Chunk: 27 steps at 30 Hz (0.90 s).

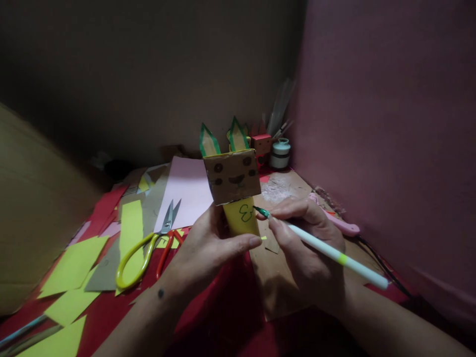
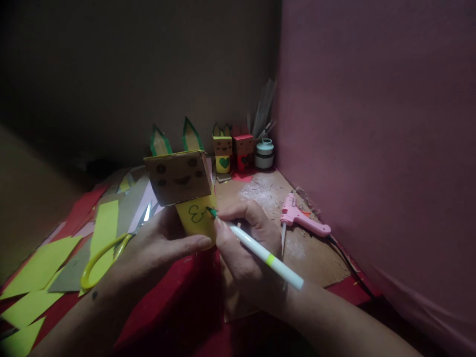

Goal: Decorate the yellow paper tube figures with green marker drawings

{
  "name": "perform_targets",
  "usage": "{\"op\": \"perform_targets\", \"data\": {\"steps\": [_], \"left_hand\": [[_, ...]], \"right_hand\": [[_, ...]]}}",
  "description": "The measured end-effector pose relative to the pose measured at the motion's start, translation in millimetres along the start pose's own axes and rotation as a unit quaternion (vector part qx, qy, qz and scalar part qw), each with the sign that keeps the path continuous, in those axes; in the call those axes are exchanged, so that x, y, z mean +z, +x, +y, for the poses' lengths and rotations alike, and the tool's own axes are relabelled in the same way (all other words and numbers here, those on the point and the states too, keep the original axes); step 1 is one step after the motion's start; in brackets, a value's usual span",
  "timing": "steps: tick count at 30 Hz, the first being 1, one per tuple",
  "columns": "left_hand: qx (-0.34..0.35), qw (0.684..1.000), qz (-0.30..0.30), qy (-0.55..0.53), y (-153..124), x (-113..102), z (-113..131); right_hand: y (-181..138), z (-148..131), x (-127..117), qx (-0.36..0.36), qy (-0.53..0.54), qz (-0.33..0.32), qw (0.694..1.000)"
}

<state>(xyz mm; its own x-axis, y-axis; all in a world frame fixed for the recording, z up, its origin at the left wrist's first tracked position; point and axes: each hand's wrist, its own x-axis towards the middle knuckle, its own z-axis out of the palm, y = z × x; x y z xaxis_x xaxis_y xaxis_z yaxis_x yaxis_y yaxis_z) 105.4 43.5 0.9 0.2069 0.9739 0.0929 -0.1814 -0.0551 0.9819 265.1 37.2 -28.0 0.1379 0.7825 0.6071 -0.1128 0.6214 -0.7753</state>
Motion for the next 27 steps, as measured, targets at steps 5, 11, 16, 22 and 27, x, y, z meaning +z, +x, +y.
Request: {"op": "perform_targets", "data": {"steps": [5, 11, 16, 22, 27], "left_hand": [[0.01, 1.0, -0.006, 0.002, 2.0, 1.3, -0.6], [0.014, 1.0, -0.007, 0.001, -0.3, 0.8, 0.3], [0.012, 1.0, -0.008, -0.007, 0.1, -1.2, -2.9], [0.011, 1.0, -0.007, -0.023, 1.1, -2.2, -6.7], [0.029, 0.999, -0.012, -0.031, 2.2, -3.9, -10.3]], "right_hand": [[-1.0, 1.1, -0.8, 0.002, 0.0, -0.012, 1.0], [0.2, 0.5, 1.5, -0.02, 0.0, -0.008, 1.0], [2.0, 3.5, -1.1, -0.066, -0.011, -0.027, 0.997], [1.6, 4.5, -6.8, -0.082, -0.037, -0.058, 0.994], [0.0, 4.1, -6.2, -0.082, -0.02, -0.064, 0.994]]}}
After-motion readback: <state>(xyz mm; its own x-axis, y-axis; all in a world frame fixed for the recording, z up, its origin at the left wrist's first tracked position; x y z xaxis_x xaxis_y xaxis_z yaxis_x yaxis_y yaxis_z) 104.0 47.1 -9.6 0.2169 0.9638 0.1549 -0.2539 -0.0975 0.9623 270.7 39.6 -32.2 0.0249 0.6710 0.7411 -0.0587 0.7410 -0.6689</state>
